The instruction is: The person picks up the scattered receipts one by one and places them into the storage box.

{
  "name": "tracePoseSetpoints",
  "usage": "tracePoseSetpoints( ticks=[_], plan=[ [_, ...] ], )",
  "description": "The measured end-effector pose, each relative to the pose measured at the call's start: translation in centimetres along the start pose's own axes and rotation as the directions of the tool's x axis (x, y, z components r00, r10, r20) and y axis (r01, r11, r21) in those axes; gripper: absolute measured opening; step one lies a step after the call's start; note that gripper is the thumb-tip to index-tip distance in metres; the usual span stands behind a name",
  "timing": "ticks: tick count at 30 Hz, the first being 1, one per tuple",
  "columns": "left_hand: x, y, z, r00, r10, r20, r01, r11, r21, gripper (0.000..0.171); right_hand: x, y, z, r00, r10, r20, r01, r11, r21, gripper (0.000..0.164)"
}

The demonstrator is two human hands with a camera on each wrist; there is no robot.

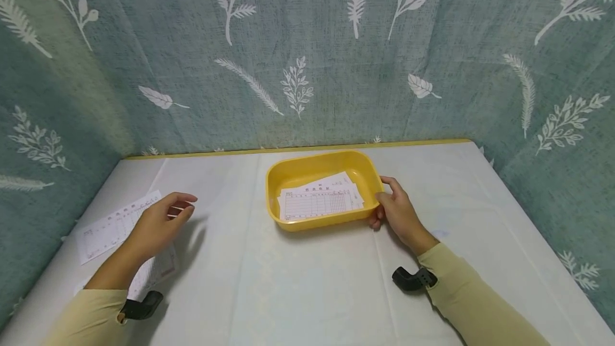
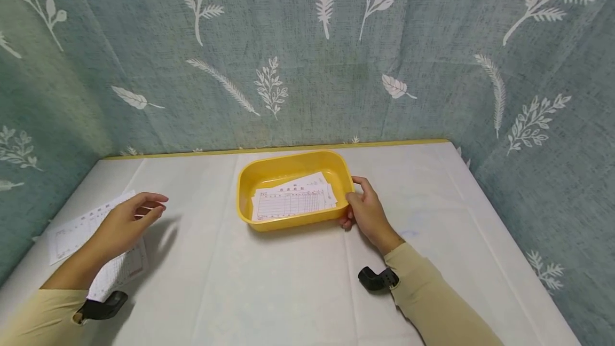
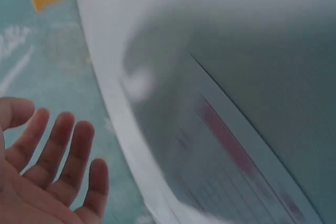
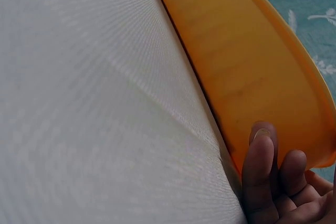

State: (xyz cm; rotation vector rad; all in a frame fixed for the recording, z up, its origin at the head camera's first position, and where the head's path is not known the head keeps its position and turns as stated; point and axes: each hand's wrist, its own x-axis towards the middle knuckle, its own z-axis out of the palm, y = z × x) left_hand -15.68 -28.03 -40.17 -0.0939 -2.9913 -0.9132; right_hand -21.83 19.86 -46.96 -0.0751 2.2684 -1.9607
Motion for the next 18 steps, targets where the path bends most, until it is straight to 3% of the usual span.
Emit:
tracePoseSetpoints(
  ticks=[4,9,18],
  plan=[
    [-1.0,-2.4,-0.8,0.999,-0.020,0.029,0.019,0.999,0.035,0.038,0.1,-0.1,0.0,1.000,0.007,-0.005,-0.007,1.000,0.002,0.047],
    [-2.2,-4.9,-1.9,0.999,-0.048,0.000,0.048,0.996,0.080,0.038,0.1,-0.2,0.1,1.000,0.001,-0.001,-0.001,1.000,0.012,0.046],
    [-3.6,-8.0,-2.7,0.992,-0.125,0.014,0.123,0.984,0.131,0.044,0.1,-0.3,0.1,1.000,-0.004,0.003,0.004,1.000,0.012,0.047]
  ],
)
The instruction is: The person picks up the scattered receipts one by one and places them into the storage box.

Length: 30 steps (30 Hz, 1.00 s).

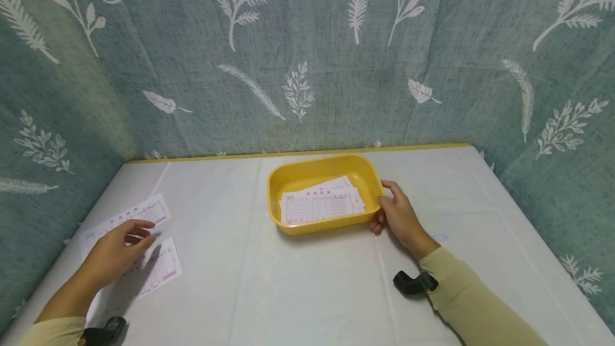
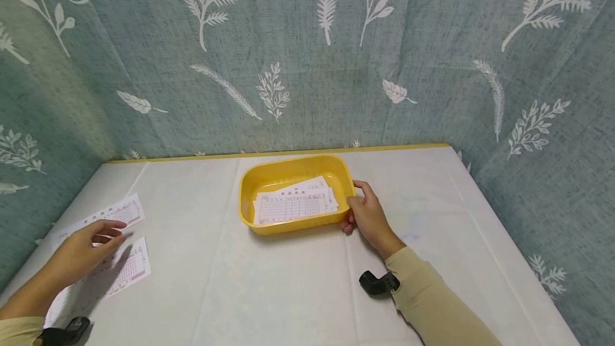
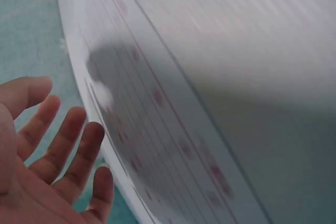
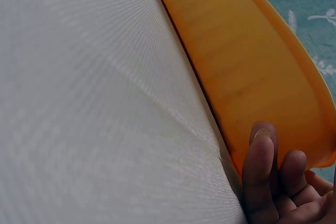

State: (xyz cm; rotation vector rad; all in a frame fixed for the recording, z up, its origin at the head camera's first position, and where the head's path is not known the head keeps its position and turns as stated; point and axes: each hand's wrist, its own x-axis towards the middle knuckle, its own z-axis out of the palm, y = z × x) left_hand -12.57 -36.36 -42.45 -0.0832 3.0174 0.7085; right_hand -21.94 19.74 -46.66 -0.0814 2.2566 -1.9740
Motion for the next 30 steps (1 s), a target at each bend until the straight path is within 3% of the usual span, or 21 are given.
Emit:
tracePoseSetpoints(
  ticks=[9,22,30],
  plan=[
    [-1.1,-1.8,-0.2,0.997,-0.064,0.043,0.061,0.996,0.060,0.046,-0.1,0.1,0.0,1.000,0.000,-0.006,0.000,1.000,0.005,0.044],
    [-1.1,-1.9,-0.6,0.995,-0.012,0.097,0.001,0.993,0.121,0.039,-0.2,0.1,-0.1,1.000,-0.006,-0.004,0.006,1.000,0.014,0.045],
    [-1.0,-2.3,-1.0,0.988,-0.062,0.142,0.043,0.990,0.134,0.040,0.0,0.1,0.1,1.000,0.001,-0.001,-0.001,1.000,0.004,0.045]
  ],
)
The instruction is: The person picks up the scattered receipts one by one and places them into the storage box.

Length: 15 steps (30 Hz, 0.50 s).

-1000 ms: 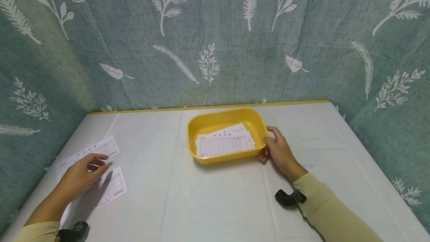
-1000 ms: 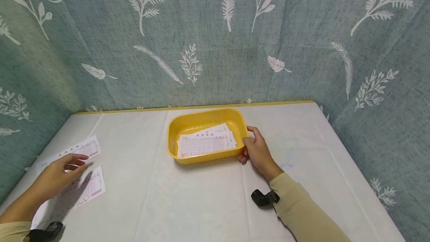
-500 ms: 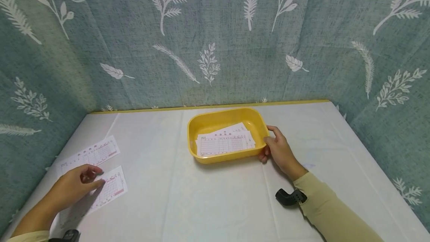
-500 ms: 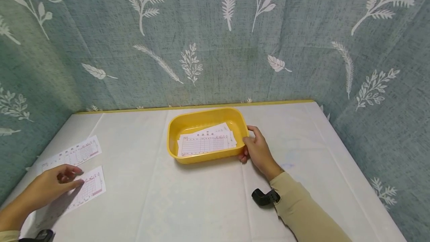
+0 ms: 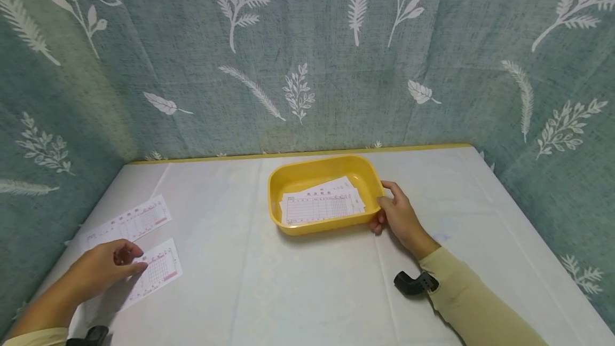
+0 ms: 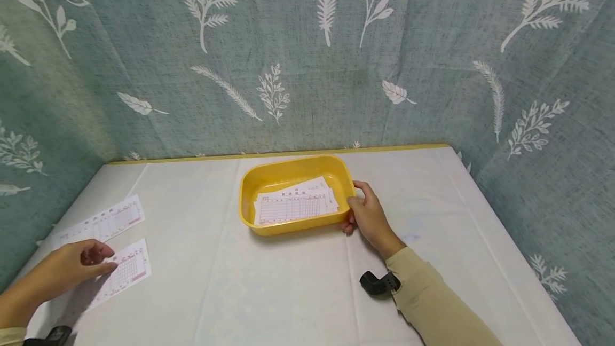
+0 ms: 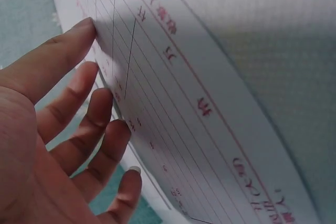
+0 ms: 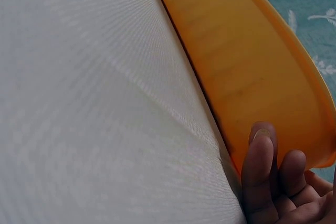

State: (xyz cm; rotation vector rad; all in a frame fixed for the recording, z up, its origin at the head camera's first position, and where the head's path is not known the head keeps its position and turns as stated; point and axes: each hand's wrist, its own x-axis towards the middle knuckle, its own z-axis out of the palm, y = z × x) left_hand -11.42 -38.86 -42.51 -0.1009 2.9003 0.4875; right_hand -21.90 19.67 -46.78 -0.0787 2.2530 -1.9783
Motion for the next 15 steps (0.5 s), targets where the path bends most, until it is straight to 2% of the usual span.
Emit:
tracePoseSetpoints(
  ticks=[8,15],
  plan=[
    [0.09,-0.09,0.13,1.000,0.004,0.001,-0.004,1.000,-0.014,0.039,0.05,0.07,-0.09,1.000,-0.009,0.003,0.009,1.000,-0.010,0.045],
    [0.18,0.22,-0.02,0.998,0.001,0.064,0.003,0.998,-0.059,0.038,0.04,-0.11,-0.15,1.000,0.008,0.017,-0.008,1.000,0.015,0.046]
  ],
)
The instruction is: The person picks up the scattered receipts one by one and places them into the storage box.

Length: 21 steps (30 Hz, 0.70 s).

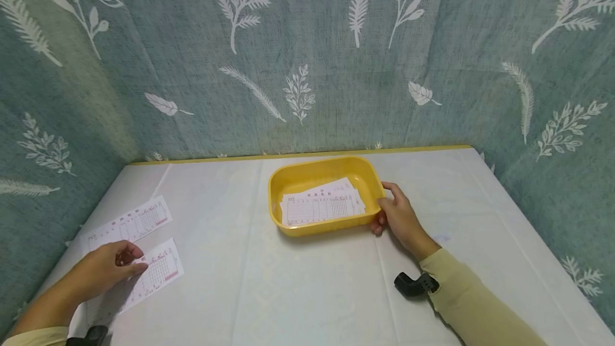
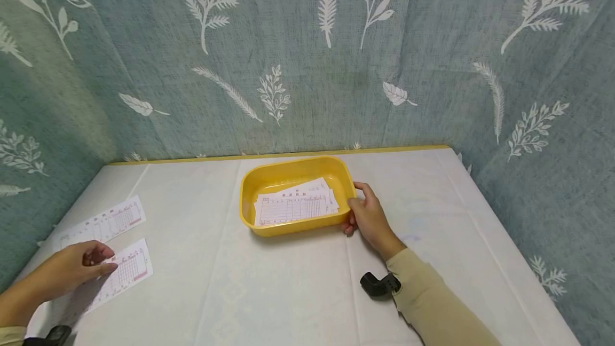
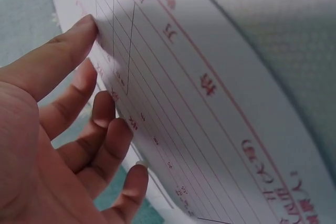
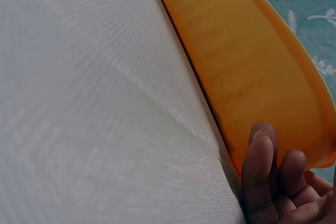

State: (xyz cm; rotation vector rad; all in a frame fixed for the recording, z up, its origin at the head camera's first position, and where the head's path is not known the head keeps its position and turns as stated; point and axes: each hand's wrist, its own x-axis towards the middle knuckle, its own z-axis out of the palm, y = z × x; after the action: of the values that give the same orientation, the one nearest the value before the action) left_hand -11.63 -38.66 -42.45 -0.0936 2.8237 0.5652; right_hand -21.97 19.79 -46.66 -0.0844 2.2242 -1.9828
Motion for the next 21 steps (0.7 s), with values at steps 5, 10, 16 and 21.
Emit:
tracePoseSetpoints(
  ticks=[5,10,16,21],
  plan=[
    [-0.04,0.02,0.20,1.000,0.017,-0.002,-0.017,1.000,-0.001,0.034,-0.12,0.16,0.09,1.000,-0.008,-0.004,0.008,1.000,-0.004,0.046],
    [-0.12,-0.02,0.49,0.999,0.036,-0.022,-0.036,0.999,0.012,0.033,-0.28,0.28,0.03,1.000,0.022,-0.007,-0.022,1.000,-0.013,0.046],
    [-0.40,-0.11,0.49,0.995,0.067,-0.075,-0.066,0.998,0.009,0.024,-0.12,0.09,0.06,1.000,-0.007,-0.008,0.007,1.000,-0.009,0.044],
    [-0.49,-0.03,0.42,0.995,0.051,-0.086,-0.052,0.999,-0.014,0.026,-0.05,-0.05,0.06,1.000,0.010,-0.004,-0.010,1.000,-0.006,0.044]
  ],
)
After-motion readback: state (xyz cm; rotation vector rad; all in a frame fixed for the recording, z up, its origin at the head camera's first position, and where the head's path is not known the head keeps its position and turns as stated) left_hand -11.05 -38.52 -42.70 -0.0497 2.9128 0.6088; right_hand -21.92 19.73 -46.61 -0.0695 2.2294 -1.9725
